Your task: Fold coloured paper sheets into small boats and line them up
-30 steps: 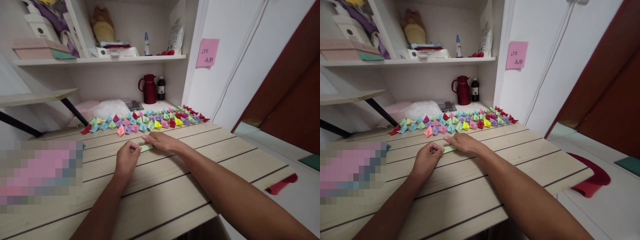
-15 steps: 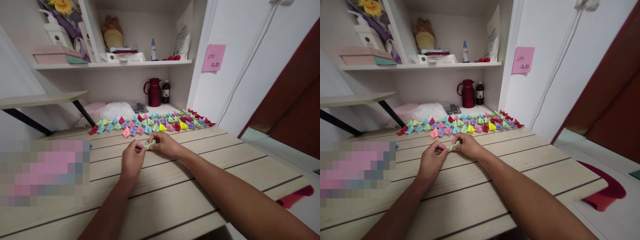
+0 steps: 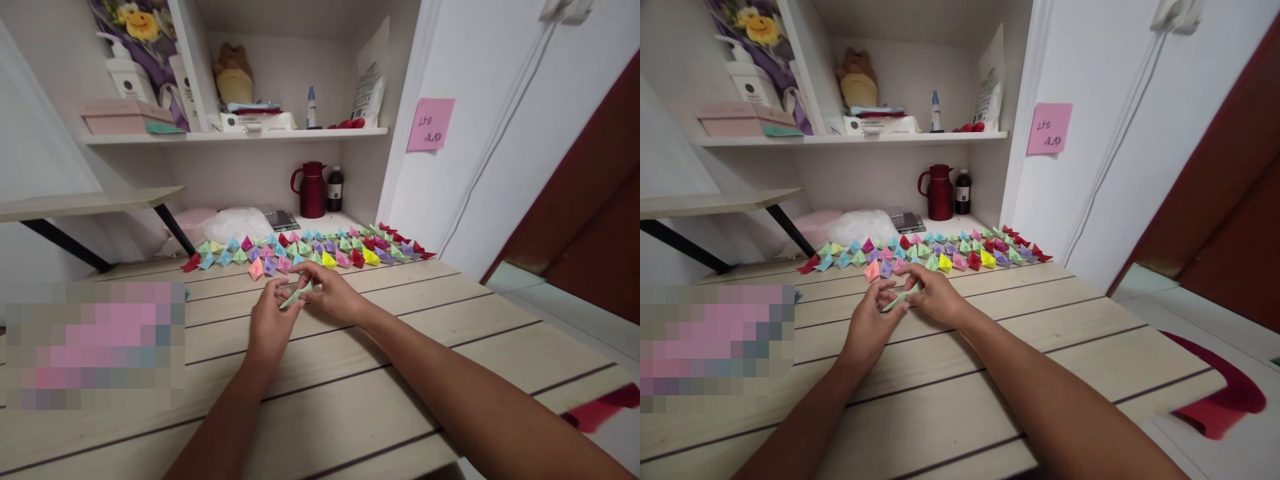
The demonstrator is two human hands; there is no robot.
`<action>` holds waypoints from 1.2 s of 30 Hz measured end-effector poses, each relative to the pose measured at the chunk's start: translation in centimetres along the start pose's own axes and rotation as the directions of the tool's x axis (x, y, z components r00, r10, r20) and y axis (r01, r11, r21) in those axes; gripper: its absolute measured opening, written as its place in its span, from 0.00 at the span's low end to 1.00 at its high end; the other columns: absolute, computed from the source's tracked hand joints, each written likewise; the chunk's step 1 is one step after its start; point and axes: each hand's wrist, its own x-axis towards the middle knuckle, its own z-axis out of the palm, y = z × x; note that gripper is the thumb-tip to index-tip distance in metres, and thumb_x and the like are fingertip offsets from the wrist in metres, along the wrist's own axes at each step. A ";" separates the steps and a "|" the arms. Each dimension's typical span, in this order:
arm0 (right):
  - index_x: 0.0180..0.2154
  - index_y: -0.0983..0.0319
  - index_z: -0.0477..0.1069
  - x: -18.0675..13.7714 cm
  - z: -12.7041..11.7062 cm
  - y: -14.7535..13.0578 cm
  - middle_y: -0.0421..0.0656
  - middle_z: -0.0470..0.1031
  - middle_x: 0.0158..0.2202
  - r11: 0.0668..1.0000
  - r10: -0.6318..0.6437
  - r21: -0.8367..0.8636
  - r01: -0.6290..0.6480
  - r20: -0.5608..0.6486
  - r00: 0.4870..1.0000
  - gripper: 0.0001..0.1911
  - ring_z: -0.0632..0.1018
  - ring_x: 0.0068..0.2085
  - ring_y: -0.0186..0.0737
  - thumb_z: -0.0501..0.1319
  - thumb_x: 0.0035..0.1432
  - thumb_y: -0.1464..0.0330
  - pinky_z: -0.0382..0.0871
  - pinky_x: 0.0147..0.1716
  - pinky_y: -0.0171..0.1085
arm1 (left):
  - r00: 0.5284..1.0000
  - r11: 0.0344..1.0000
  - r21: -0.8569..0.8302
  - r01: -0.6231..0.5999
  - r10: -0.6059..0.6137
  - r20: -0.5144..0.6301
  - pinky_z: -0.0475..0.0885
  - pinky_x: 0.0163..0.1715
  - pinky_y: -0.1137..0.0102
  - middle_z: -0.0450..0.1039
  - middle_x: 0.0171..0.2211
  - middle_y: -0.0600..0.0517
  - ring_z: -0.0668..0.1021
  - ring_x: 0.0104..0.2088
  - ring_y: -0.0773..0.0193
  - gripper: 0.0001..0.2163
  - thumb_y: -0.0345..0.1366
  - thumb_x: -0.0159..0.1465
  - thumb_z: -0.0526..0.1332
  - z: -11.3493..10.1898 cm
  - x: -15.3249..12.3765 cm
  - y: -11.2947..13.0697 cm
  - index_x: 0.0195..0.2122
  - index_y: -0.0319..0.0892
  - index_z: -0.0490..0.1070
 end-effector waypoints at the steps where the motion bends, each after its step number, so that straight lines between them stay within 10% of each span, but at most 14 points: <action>1: 0.49 0.59 0.69 0.0 0.0 -0.2 0.38 0.71 0.35 1.000 -0.014 -0.012 0.014 0.008 1.000 0.23 0.71 0.37 0.35 0.62 0.49 0.77 0.62 0.41 0.35 | 1.000 1.000 -0.021 0.011 -0.011 0.013 0.68 0.37 0.69 0.74 0.32 0.53 0.75 0.35 0.62 0.11 0.34 0.50 0.66 -0.1 0.0 0.1 0.36 0.45 0.74; 12: 0.51 0.59 0.63 0.0 1.0 1.0 0.40 0.69 0.39 0.835 0.224 0.502 -0.226 0.065 0.972 0.35 0.75 0.34 0.33 0.71 0.39 0.71 0.70 0.36 0.36 | 0.987 0.966 -0.205 0.158 -0.160 0.009 0.67 0.26 0.72 0.74 0.21 0.52 0.74 0.25 0.64 0.12 0.43 0.51 0.65 -0.9 0.2 0.3 0.28 0.38 0.76; 19: 0.29 0.64 0.71 0.2 1.5 -0.4 0.38 0.74 0.25 0.823 0.239 0.536 -0.185 -0.032 0.970 0.18 0.75 0.29 0.35 0.73 0.38 0.63 0.69 0.34 0.36 | 0.996 0.989 -0.128 0.078 -0.082 -0.029 0.67 0.32 0.71 0.75 0.25 0.53 0.74 0.30 0.62 0.06 0.38 0.50 0.66 -0.9 0.1 0.9 0.25 0.42 0.74; 36: 0.25 0.65 0.69 0.6 1.1 -0.5 0.41 0.75 0.23 0.770 0.219 0.616 -0.170 -0.005 0.976 0.15 0.78 0.25 0.38 0.67 0.47 0.59 0.70 0.31 0.37 | 0.973 0.912 -0.342 0.227 -0.230 0.033 0.67 0.32 0.71 0.71 0.20 0.55 0.72 0.25 0.66 0.15 0.46 0.48 0.69 -0.9 0.2 0.6 0.26 0.38 0.75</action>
